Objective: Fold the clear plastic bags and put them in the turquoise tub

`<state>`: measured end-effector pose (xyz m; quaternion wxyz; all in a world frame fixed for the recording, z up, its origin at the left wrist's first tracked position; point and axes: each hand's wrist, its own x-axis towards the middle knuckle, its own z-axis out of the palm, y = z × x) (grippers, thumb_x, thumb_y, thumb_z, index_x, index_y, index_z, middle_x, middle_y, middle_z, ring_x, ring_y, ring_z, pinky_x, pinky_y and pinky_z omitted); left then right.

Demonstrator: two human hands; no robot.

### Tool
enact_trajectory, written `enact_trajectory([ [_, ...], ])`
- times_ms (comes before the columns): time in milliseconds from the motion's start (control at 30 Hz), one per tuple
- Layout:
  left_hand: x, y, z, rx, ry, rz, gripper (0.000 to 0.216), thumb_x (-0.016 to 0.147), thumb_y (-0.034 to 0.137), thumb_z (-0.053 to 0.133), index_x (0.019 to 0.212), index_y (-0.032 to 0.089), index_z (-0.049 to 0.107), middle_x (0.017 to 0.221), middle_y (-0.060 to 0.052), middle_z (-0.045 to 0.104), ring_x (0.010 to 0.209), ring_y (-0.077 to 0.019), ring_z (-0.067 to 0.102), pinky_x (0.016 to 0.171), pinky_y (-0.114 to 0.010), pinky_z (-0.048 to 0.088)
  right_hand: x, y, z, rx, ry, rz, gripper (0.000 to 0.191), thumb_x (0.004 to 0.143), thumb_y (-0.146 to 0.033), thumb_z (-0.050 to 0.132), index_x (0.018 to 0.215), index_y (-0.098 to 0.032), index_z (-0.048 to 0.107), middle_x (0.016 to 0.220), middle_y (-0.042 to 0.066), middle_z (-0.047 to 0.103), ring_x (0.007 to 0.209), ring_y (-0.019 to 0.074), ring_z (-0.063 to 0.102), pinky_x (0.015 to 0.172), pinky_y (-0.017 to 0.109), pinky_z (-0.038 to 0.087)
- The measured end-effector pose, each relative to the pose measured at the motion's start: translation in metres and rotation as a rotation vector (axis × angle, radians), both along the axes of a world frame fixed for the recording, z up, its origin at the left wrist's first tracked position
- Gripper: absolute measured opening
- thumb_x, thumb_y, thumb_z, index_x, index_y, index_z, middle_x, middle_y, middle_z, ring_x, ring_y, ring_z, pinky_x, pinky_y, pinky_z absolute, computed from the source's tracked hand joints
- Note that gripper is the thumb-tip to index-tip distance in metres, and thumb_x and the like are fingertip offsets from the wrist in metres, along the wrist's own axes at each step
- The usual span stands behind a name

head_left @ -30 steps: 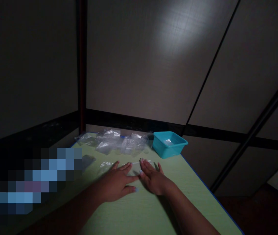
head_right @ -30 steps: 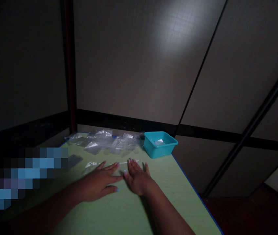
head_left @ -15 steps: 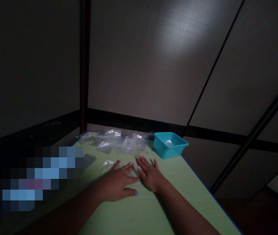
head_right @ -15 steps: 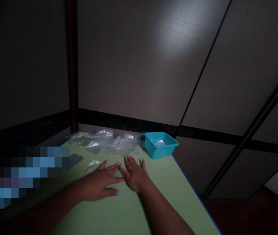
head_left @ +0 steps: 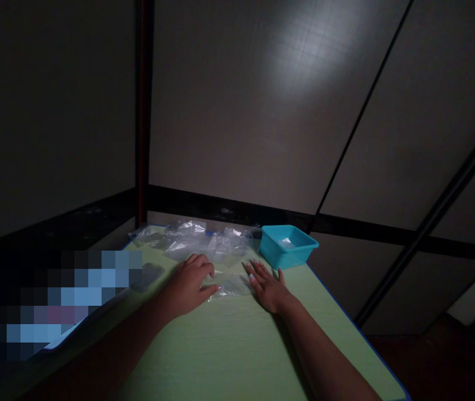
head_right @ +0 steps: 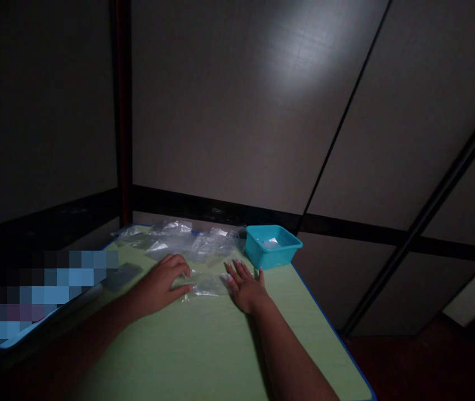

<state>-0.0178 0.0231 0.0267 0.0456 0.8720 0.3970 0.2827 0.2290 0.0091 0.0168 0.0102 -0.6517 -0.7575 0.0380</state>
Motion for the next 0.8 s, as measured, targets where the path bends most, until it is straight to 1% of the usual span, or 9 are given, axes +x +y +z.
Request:
enact_trajectory([
  [100,-0.003,0.000,-0.003,-0.064,0.022,-0.055,0.027,0.066,0.044,0.065,0.077,0.021,0.054,0.088,-0.002,0.051,0.092,-0.0203,0.043,0.077,-0.028,0.035,0.001,-0.001,-0.001,0.064,-0.029,-0.005,0.047,0.089,-0.047,0.003,0.135,-0.037,0.003,0.144,-0.005,0.003,0.131,0.0179,0.002,0.099,0.054,-0.007],
  [200,-0.002,0.000,-0.007,-0.098,0.035,-0.066,0.031,0.061,0.041,0.069,0.079,0.022,0.052,0.088,0.000,0.050,0.092,-0.0200,0.042,0.076,-0.027,0.033,0.000,-0.001,-0.002,0.173,-0.053,0.001,0.050,0.089,-0.047,0.006,0.136,-0.032,0.006,0.144,-0.004,0.004,0.131,0.0173,0.001,0.100,0.051,-0.010],
  [300,-0.003,0.001,-0.008,-0.098,0.037,-0.037,0.030,0.061,0.035,0.069,0.082,0.023,0.051,0.091,0.000,0.049,0.094,-0.0200,0.041,0.077,-0.027,0.032,-0.005,0.000,-0.005,0.213,-0.023,0.008,0.051,0.089,-0.046,0.006,0.137,-0.028,0.006,0.144,-0.002,0.005,0.131,0.0159,0.002,0.101,0.049,-0.009],
  [400,-0.006,0.004,-0.008,-0.104,0.039,-0.015,0.028,0.062,0.035,0.068,0.080,0.022,0.051,0.092,0.000,0.048,0.095,-0.0201,0.041,0.078,-0.028,0.032,-0.014,0.001,-0.008,0.186,0.042,0.025,0.052,0.089,-0.047,0.006,0.137,-0.027,0.005,0.144,-0.002,0.004,0.131,0.0160,0.003,0.102,0.050,-0.005],
  [500,-0.009,0.007,-0.010,-0.127,0.053,-0.022,0.028,0.061,0.035,0.069,0.077,0.022,0.051,0.091,0.000,0.048,0.094,-0.0200,0.041,0.078,-0.028,0.032,-0.022,0.001,-0.010,0.145,0.086,0.058,0.053,0.088,-0.049,0.009,0.137,-0.029,0.003,0.144,-0.003,0.004,0.131,0.0167,0.003,0.101,0.052,-0.003],
  [667,-0.009,0.010,-0.016,-0.113,0.059,-0.042,0.016,0.064,0.022,0.066,0.072,0.022,0.052,0.090,0.001,0.050,0.095,-0.0189,0.042,0.081,-0.028,0.030,-0.025,-0.001,-0.009,0.076,0.086,0.085,0.057,0.086,-0.055,0.014,0.137,-0.031,0.005,0.144,-0.001,0.006,0.131,0.0193,0.004,0.099,0.055,-0.001],
  [733,-0.008,0.010,-0.015,-0.104,0.044,-0.055,0.011,0.067,0.018,0.062,0.070,0.022,0.052,0.089,0.001,0.051,0.095,-0.0181,0.042,0.081,-0.028,0.030,-0.024,-0.001,-0.008,0.060,0.086,0.090,0.059,0.085,-0.058,0.015,0.137,-0.031,0.005,0.144,0.000,0.006,0.131,0.0199,0.003,0.099,0.055,0.000],
  [800,-0.006,0.010,-0.012,-0.096,0.021,-0.058,0.008,0.070,0.017,0.059,0.069,0.021,0.052,0.088,0.001,0.052,0.095,-0.0176,0.042,0.081,-0.027,0.030,-0.024,-0.001,-0.007,0.052,0.086,0.092,0.061,0.083,-0.060,0.017,0.136,-0.031,0.005,0.144,0.000,0.006,0.131,0.0199,0.003,0.100,0.054,0.001],
])
